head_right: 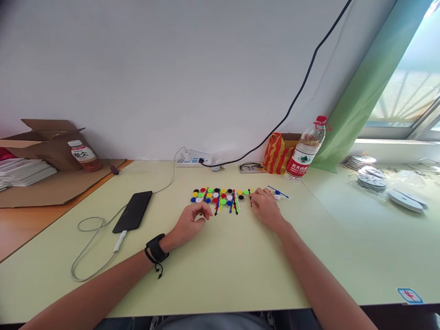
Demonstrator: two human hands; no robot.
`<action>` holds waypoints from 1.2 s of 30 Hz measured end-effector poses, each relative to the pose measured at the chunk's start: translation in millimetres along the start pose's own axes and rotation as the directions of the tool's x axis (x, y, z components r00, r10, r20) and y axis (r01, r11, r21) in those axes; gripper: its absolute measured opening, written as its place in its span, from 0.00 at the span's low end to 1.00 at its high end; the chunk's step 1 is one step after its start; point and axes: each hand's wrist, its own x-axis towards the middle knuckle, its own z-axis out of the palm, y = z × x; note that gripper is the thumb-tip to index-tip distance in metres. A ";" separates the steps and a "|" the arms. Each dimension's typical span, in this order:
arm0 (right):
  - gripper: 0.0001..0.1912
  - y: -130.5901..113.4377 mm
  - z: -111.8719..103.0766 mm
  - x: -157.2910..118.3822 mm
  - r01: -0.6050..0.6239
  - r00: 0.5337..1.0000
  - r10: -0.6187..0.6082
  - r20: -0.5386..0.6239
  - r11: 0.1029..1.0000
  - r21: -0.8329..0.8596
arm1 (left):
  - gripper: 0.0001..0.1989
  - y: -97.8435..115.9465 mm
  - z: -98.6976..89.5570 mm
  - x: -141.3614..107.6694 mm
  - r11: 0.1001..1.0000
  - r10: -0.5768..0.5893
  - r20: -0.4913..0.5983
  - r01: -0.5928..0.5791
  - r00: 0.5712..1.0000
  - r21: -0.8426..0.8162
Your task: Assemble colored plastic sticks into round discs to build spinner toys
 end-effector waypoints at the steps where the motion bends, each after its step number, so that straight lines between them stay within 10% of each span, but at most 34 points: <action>1: 0.14 0.8 1.1 -0.1 -0.002 1.000 0.002 0.006 1.000 -0.001 | 0.16 0.6 -0.9 0.4 1.000 -0.001 -0.015 0.001 1.000 0.004; 17: 0.04 -5.6 -14.2 0.3 -0.004 0.999 0.009 -0.045 0.994 0.111 | 0.06 9.2 -5.7 -0.6 0.994 -0.075 0.096 0.081 0.993 -0.066; 26: 0.02 -15.6 -19.2 -0.4 -0.041 0.996 0.058 -0.062 0.966 0.256 | 0.36 5.8 -5.9 -4.9 1.000 -0.001 0.271 0.003 0.963 -0.004; 36: 0.05 -14.0 -16.3 -0.9 -0.051 0.998 0.055 -0.010 0.962 0.267 | 0.25 12.5 -6.7 -6.1 0.999 -0.019 0.311 0.008 0.950 0.037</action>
